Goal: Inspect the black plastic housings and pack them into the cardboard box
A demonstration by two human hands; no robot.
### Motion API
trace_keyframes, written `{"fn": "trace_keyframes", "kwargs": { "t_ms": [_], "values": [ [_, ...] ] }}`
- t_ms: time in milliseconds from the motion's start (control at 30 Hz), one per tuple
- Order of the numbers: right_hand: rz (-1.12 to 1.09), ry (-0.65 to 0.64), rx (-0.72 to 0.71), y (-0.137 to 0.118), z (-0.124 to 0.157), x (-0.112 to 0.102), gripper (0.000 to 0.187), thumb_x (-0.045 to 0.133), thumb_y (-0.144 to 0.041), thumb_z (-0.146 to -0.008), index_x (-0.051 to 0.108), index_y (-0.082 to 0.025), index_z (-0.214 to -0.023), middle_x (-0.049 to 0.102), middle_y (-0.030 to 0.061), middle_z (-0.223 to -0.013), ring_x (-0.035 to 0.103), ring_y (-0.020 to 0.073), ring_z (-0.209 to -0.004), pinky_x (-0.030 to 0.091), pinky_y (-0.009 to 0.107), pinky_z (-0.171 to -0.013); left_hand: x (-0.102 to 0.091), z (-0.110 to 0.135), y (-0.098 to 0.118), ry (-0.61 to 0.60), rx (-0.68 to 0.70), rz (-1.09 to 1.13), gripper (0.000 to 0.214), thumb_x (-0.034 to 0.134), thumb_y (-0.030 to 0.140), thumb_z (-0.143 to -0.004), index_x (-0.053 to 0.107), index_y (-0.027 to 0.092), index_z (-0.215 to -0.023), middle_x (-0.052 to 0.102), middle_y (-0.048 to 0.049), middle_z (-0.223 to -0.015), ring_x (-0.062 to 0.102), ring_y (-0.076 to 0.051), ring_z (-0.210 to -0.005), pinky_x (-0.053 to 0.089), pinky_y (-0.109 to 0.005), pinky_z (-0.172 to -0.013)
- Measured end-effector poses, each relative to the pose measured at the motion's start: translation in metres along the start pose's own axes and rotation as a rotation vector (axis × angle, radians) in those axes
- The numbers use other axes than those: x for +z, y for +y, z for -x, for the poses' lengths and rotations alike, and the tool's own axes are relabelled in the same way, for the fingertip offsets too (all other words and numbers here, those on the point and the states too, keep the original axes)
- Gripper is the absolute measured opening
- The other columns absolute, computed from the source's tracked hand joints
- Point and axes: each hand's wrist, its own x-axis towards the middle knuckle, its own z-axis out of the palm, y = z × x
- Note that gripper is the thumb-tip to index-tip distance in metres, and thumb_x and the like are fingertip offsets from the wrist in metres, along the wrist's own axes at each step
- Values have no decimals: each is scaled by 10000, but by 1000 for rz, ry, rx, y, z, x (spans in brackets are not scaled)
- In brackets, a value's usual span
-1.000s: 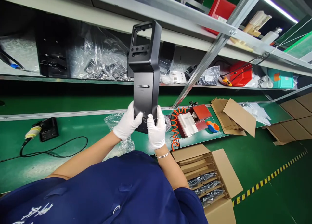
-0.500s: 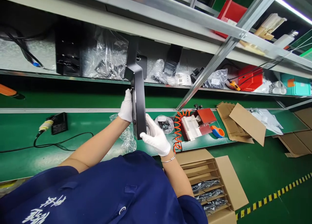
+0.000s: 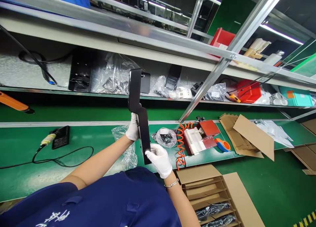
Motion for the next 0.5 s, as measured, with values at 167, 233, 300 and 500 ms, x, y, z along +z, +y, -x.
{"fn": "trace_keyframes", "kwargs": {
  "t_ms": [167, 233, 300, 500],
  "values": [
    [215, 224, -190, -37, -30, -1, 321, 775, -447, -771, 661, -227, -974, 680, 55, -977, 647, 215, -891, 566, 398, -850, -1, 7, -24, -17, -42, 5, 580, 416, 607, -1022, 759, 157, -1153, 795, -49, -797, 772, -205, -827, 601, -300, -899],
    [158, 171, -153, -55, -44, 0, 262, 702, -485, -839, 622, -239, -875, 648, 25, -881, 622, 200, -836, 554, 370, -809, -2, 11, -36, -36, -74, -9, 564, 450, 614, -1009, 748, 166, -1179, 811, -57, -901, 773, -218, -931, 591, -319, -954],
    [115, 192, -89, -67, -52, 0, 355, 629, -517, -891, 494, -254, -696, 516, -25, -677, 523, 166, -653, 523, 337, -682, -5, 14, -46, -38, -116, -29, 550, 472, 615, -1002, 741, 172, -1185, 813, -64, -958, 766, -237, -1003, 583, -347, -992],
    [-43, -6, -49, -67, -48, 6, 281, 628, -528, -859, 574, -255, -899, 589, -5, -774, 566, 175, -724, 540, 339, -739, -18, 17, -55, 19, -158, -88, 578, 393, 601, -1030, 747, 153, -1126, 807, -92, -989, 751, -250, -1065, 567, -362, -1034]
  ]
}}
